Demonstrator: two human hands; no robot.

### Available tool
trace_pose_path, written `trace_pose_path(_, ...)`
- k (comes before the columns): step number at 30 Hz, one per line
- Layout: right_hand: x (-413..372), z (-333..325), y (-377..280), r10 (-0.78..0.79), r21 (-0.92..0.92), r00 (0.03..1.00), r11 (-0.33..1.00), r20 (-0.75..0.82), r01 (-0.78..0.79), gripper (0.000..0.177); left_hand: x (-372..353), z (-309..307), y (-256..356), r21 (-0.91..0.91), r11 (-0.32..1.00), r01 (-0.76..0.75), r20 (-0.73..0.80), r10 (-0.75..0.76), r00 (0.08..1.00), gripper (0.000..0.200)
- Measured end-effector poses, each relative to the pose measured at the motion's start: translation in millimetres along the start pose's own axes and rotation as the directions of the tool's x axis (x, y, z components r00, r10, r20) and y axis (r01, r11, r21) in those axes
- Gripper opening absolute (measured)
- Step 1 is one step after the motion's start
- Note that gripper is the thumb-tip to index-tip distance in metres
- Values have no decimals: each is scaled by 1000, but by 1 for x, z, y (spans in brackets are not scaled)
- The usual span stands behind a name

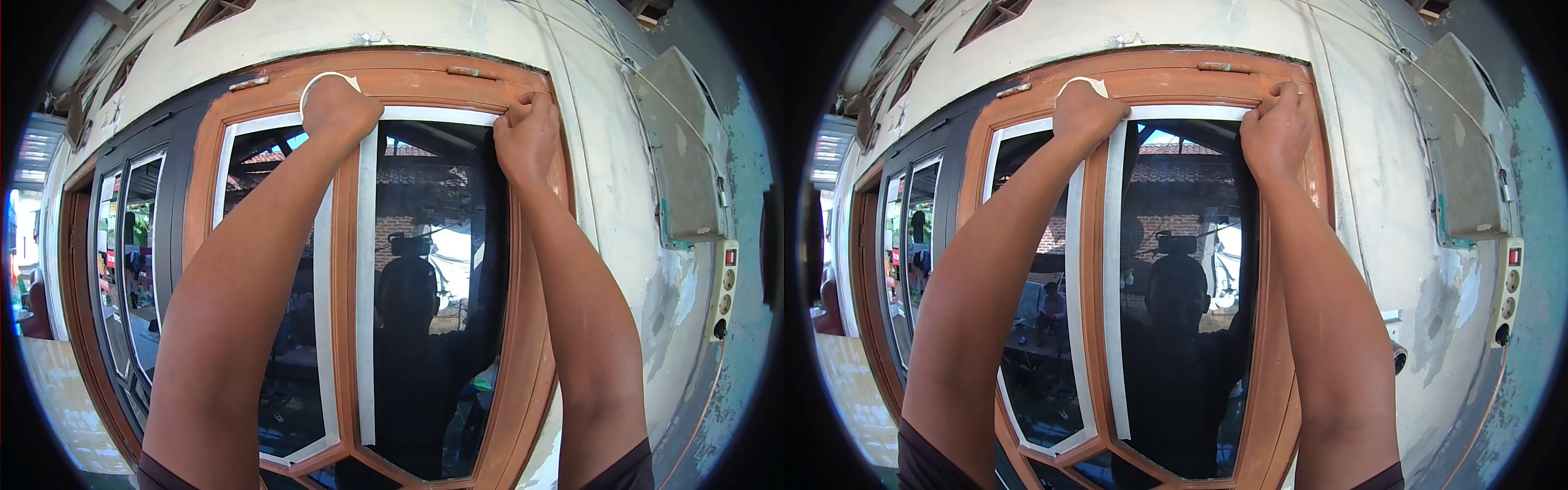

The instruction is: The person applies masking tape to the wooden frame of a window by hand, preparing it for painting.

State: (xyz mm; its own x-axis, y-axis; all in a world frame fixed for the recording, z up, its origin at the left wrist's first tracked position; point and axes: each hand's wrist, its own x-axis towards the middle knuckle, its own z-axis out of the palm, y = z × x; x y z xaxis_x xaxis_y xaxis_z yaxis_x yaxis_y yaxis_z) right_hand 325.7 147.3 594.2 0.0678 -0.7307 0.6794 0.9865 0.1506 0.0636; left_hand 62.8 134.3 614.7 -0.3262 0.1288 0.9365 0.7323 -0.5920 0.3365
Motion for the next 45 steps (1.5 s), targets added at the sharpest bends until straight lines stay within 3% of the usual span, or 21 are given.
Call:
trace_pose_path(5,4,-11,-6,170,139,932,965,320,-223,15,0,-5,-4,12,1000,19,23,-20,1000,31)
trace_pose_path(8,3,-16,-2,190,217,916,936,354,-278,2,-4,-8,-5,40,999,-7,11,7,1000,29)
trace_pose_path(14,-4,-21,7,-56,253,946,967,320,-29,15,-8,-5,-8,78,994,-82,-24,84,996,27)
trace_pose_path(17,-4,-27,6,-158,133,901,985,403,113,23,-10,-8,-8,111,984,-136,5,136,991,27)
trace_pose_path(23,-1,-36,-34,-18,-194,838,970,546,147,31,-30,-34,-23,-17,966,-259,-60,257,964,29)
trace_pose_path(28,-14,-24,-89,-98,-82,826,982,555,172,33,-71,-90,-51,-266,901,-343,-76,335,939,29)
trace_pose_path(31,-21,-12,-129,-118,-34,797,985,592,170,34,-99,-122,-70,-383,882,-273,-21,287,958,21)
trace_pose_path(37,-31,6,-180,-145,45,771,988,620,150,38,-151,-161,-87,-531,847,29,202,94,975,16)
trace_pose_path(43,-40,1,-150,-265,184,808,963,525,197,42,-169,-173,-111,-523,852,-3,228,143,963,16)
trace_pose_path(45,-39,-2,-137,-234,125,819,972,523,198,42,-170,-176,-118,-532,846,-21,224,164,961,15)
